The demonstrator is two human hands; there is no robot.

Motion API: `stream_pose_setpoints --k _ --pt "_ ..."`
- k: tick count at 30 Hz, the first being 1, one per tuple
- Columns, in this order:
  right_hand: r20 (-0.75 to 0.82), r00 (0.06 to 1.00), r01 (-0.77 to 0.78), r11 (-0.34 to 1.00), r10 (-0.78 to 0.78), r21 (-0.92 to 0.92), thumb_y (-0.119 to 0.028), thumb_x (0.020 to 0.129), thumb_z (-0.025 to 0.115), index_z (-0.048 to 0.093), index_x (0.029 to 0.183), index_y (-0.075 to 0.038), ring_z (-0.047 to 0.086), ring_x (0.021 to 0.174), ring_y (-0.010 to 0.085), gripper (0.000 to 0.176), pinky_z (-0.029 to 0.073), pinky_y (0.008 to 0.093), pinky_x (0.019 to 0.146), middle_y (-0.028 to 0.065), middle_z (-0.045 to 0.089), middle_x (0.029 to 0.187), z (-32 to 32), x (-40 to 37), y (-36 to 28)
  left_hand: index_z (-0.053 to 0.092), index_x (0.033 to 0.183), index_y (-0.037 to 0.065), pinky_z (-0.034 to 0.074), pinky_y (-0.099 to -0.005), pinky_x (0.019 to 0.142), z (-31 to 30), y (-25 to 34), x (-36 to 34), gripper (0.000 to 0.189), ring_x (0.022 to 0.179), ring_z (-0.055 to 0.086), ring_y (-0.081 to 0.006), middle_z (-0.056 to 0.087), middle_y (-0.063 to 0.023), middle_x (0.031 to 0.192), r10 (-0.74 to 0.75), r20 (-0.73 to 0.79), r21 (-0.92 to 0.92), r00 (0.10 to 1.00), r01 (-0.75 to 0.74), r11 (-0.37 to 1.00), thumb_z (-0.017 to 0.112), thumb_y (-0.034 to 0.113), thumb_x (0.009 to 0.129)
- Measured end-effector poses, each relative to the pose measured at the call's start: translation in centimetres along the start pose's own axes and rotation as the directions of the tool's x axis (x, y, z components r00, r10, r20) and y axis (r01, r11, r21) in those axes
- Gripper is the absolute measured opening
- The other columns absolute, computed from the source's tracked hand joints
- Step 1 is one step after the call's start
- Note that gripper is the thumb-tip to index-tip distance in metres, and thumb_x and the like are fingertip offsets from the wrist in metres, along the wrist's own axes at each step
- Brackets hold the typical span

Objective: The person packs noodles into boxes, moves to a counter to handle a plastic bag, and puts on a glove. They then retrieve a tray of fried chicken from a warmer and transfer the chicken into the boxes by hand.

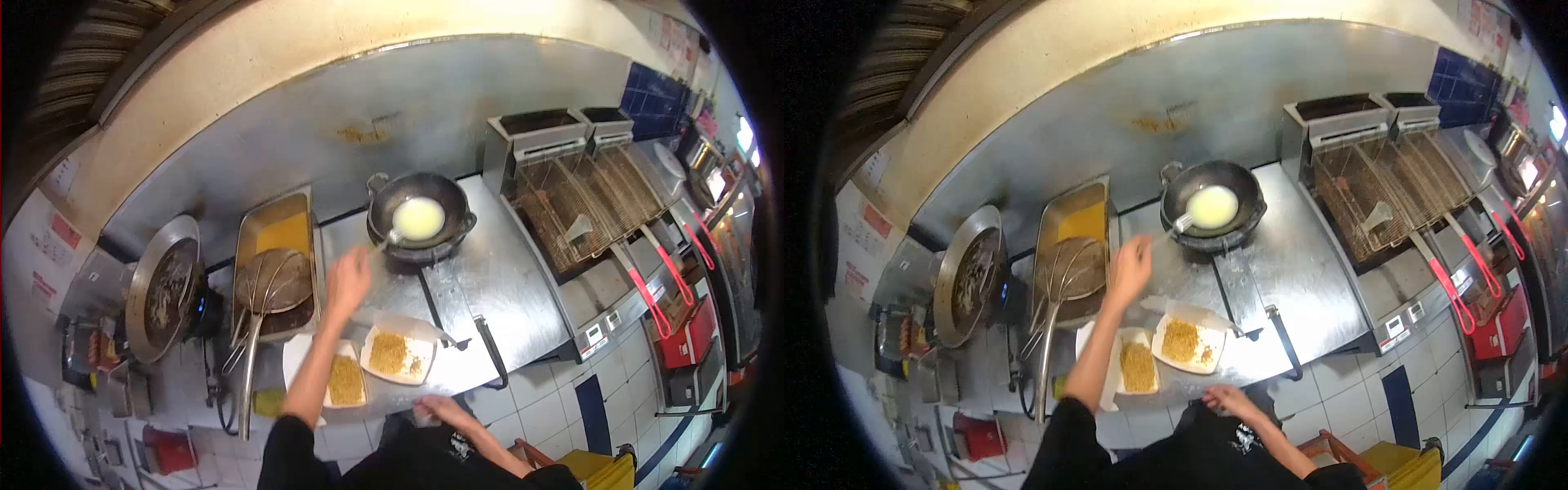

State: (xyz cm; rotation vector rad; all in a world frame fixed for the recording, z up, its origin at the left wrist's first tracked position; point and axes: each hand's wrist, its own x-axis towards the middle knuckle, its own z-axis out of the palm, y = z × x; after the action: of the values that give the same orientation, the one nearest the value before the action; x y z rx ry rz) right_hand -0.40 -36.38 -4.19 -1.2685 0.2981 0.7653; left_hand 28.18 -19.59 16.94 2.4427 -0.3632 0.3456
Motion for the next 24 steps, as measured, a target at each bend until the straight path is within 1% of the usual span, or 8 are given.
stream_pose_setpoints --k 4,8,12,14,17,19,20,24 --pt "-0.112 0.993 0.051 0.995 -0.041 0.088 -0.031 0.105 0.046 0.062 0.123 -0.002 0.063 0.088 0.0116 0.038 0.05 0.026 0.076 0.0055 0.069 0.106 -4.7 -2.4 -1.1 0.062 0.125 0.008 0.048 -0.0469 0.097 5.8 -1.5 9.0 0.041 0.112 0.062 -0.0381 0.067 -0.0209 0.117 -0.232 0.222 0.256 0.947 0.173 0.951 0.058 0.016 0.085" --pt "-0.169 0.984 0.071 0.993 -0.054 0.097 -0.031 0.103 0.051 0.061 0.121 0.0 0.061 0.084 0.0109 0.037 0.048 0.0246 0.073 0.0059 0.069 0.102 -6.5 -2.6 -2.0 0.061 0.127 0.009 0.048 -0.0456 0.097 8.2 -3.1 10.6 0.042 0.113 0.063 -0.0359 0.068 -0.0195 0.118 -0.395 0.292 0.155 0.871 0.364 0.918 0.059 0.018 0.085" --pt "-0.13 0.986 0.103 0.995 -0.1 0.014 -0.034 0.104 0.05 0.061 0.123 -0.004 0.062 0.089 0.0114 0.038 0.05 0.0269 0.074 0.0029 0.067 0.1 -7.0 -0.4 -2.5 0.062 0.122 0.006 0.051 -0.0394 0.093 2.2 3.3 1.2 0.03 0.106 0.067 -0.0302 0.069 -0.0182 0.113 -0.169 -0.108 -0.11 0.98 0.157 0.981 0.057 0.018 0.095" --pt "-0.148 0.987 0.052 0.998 -0.055 -0.024 -0.042 0.099 0.057 0.052 0.132 -0.002 0.061 0.085 0.013 0.052 0.053 0.029 0.069 0.0048 0.063 0.097 -6.5 1.3 -3.7 0.064 0.117 0.002 0.052 -0.0321 0.081 0.5 3.2 -6.9 0.024 0.093 0.067 -0.018 0.071 -0.0109 0.103 -0.233 -0.171 -0.312 0.957 0.172 0.934 0.055 0.016 0.1" --pt "-0.321 0.947 -0.062 0.989 0.015 -0.136 -0.051 0.093 0.063 0.038 0.14 0.0 0.06 0.083 0.0162 0.074 0.055 0.032 0.064 0.0092 0.058 0.1 -4.0 3.3 -7.5 0.064 0.1 -0.003 0.048 -0.0238 0.068 -0.4 3.1 -20.9 0.019 0.076 0.058 -0.0089 0.065 -0.0037 0.08 -0.538 -0.195 -0.399 0.82 0.435 0.807 0.057 0.015 0.101" --pt "-0.299 0.953 -0.071 0.995 0.045 -0.077 -0.056 0.089 0.066 0.027 0.144 0.002 0.06 0.086 0.0196 0.089 0.056 0.0342 0.061 0.0159 0.055 0.11 -3.3 5.0 -8.2 0.065 0.1 -0.002 0.048 -0.0242 0.061 1.4 -0.2 -31.4 0.021 0.068 0.059 -0.0099 0.066 -0.0046 0.079 -0.796 -0.067 -0.551 0.602 0.642 0.532 0.058 0.018 0.101" --pt "-0.243 0.97 -0.02 0.999 0.011 -0.032 -0.054 0.089 0.067 0.027 0.143 0.001 0.06 0.089 0.0222 0.087 0.055 0.0337 0.067 0.0188 0.054 0.113 -3.0 4.8 -8.9 0.066 0.102 -0.001 0.049 -0.0252 0.058 2.2 -1.4 -35.4 0.023 0.066 0.059 -0.0105 0.066 -0.0052 0.078 -0.882 0.009 -0.624 0.471 0.692 0.363 0.058 0.019 0.101" --pt "-0.475 0.849 0.164 0.969 -0.234 -0.184 -0.034 0.094 0.065 0.039 0.122 -0.003 0.057 0.084 0.0174 0.049 0.05 0.0296 0.072 0.0142 0.057 0.101 -3.2 5.2 -3.4 0.068 0.104 -0.002 0.052 -0.0268 0.059 3.6 -2.5 -41.6 0.028 0.068 0.063 -0.0122 0.069 -0.008 0.08 -0.948 0.094 -0.568 0.304 0.798 0.2 0.06 0.025 0.1"
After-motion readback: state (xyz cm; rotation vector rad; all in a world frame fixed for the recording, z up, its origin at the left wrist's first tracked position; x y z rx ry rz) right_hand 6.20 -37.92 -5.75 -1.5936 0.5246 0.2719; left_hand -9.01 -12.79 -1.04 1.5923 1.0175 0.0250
